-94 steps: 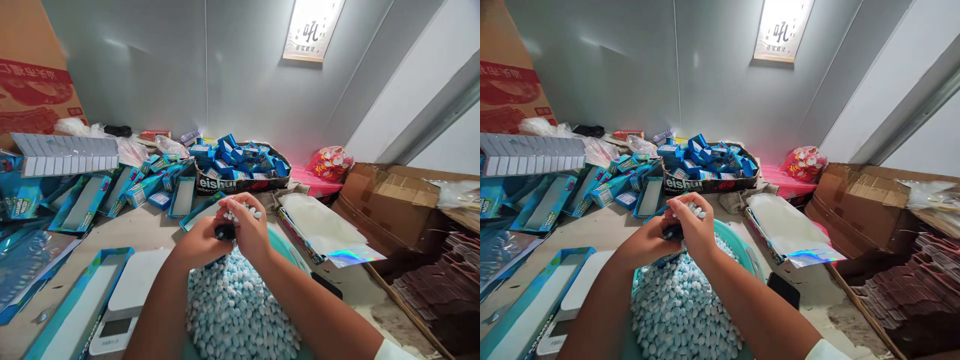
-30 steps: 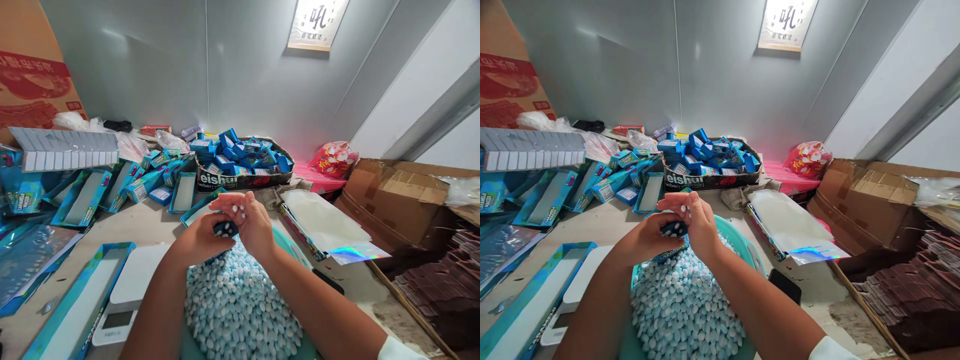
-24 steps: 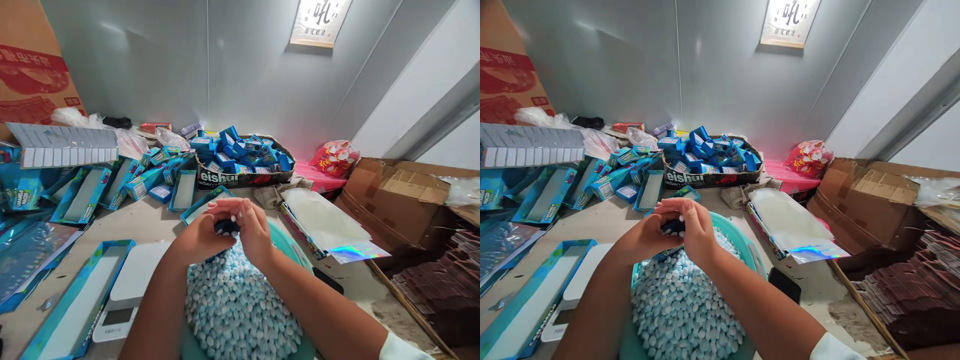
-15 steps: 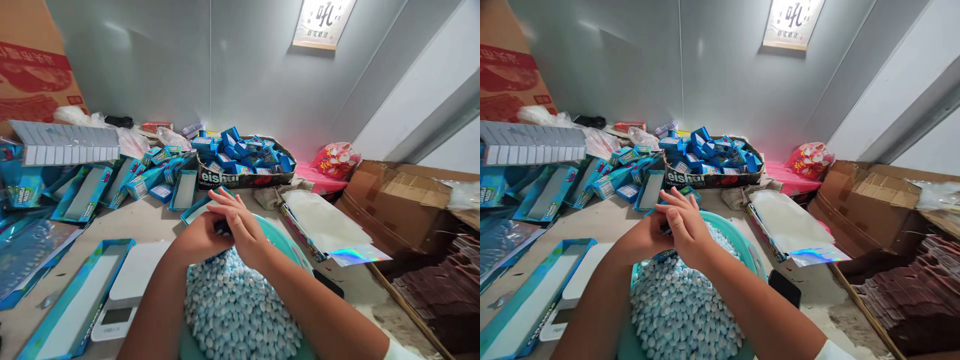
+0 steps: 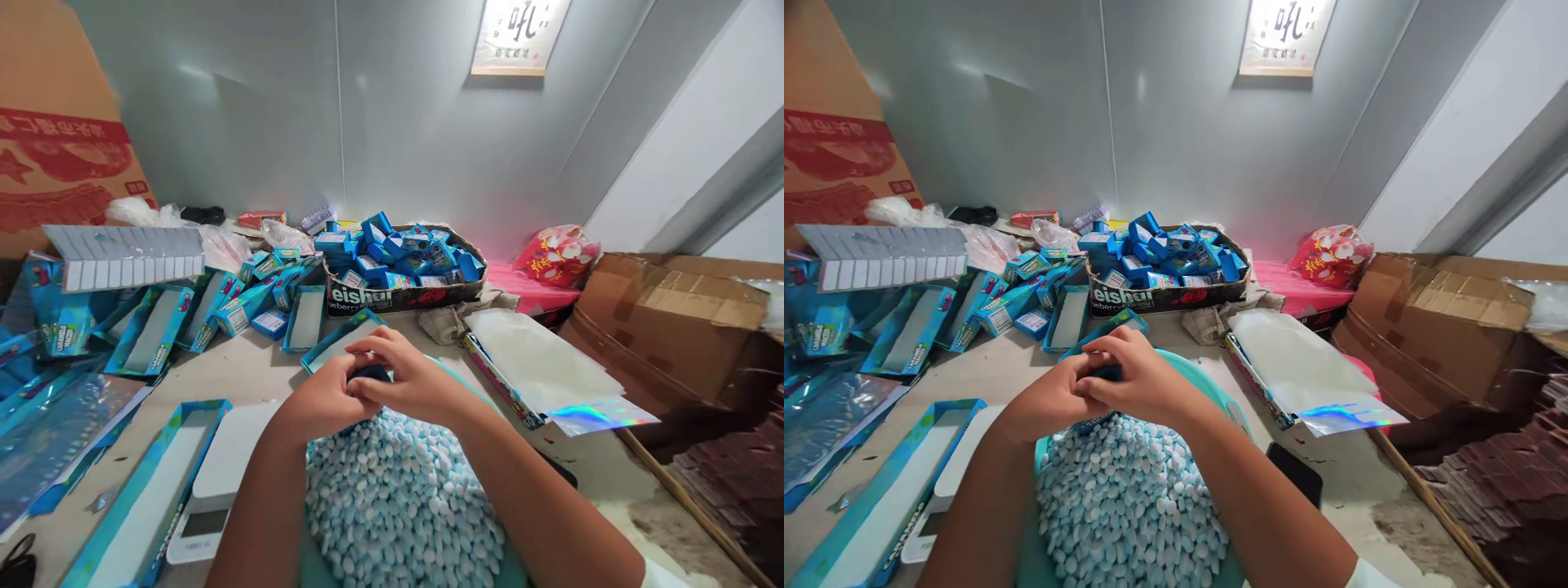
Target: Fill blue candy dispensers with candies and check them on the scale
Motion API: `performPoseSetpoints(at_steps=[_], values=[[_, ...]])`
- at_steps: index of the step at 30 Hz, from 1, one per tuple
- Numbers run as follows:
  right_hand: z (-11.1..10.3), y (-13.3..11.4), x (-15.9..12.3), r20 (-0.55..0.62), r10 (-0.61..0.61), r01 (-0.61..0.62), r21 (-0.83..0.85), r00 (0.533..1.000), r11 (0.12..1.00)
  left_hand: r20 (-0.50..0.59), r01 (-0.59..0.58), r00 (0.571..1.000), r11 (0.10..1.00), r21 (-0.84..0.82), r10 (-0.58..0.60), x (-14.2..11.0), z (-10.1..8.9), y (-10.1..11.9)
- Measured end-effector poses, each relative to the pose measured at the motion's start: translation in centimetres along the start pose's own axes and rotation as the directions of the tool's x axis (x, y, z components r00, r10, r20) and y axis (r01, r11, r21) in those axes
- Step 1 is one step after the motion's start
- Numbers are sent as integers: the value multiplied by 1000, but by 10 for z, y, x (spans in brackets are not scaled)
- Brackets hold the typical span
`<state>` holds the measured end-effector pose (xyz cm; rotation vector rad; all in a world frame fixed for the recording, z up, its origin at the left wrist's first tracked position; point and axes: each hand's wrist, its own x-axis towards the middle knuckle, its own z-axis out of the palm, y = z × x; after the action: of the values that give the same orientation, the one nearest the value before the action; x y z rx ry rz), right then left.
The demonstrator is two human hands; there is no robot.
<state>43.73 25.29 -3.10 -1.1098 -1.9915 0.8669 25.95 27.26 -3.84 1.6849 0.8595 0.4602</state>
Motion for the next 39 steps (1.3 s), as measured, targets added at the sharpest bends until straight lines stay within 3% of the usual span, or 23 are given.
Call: performPoseSetpoints(at_steps=[3,11,19,23,29,33,35,39], values=[[2,0,2,23,-16,17,-42,1000,999,52,17,998,995,103,-23,-3,-4,-1],[-4,13,4,-24,-3,7,172,1000,985,11,94,995,975,200,-98,-6,-10,-13],[-1,-1,0,79,-62,69,-78,995,995,156,-74,986,989,131,53,-5,-18,-21],[-5,-1,0,111,-84,88,-35,990,995,159,-94,984,990,107,76,-8,-22,-28],[-14,12,1,-1,-163,162,118,987,980,124,-126,985,991,50,119,-13,-23,-31],[-13,16,4,-69,-242,248,102,968,963,146,-153,978,988,10,150,-15,-21,-33],[-10,12,4,-77,-283,287,53,956,956,111,-149,983,989,-7,149,-17,-20,-38],[-2,1,0,-50,-385,380,-90,922,921,-66,-98,993,994,43,100,-21,-18,-49]])
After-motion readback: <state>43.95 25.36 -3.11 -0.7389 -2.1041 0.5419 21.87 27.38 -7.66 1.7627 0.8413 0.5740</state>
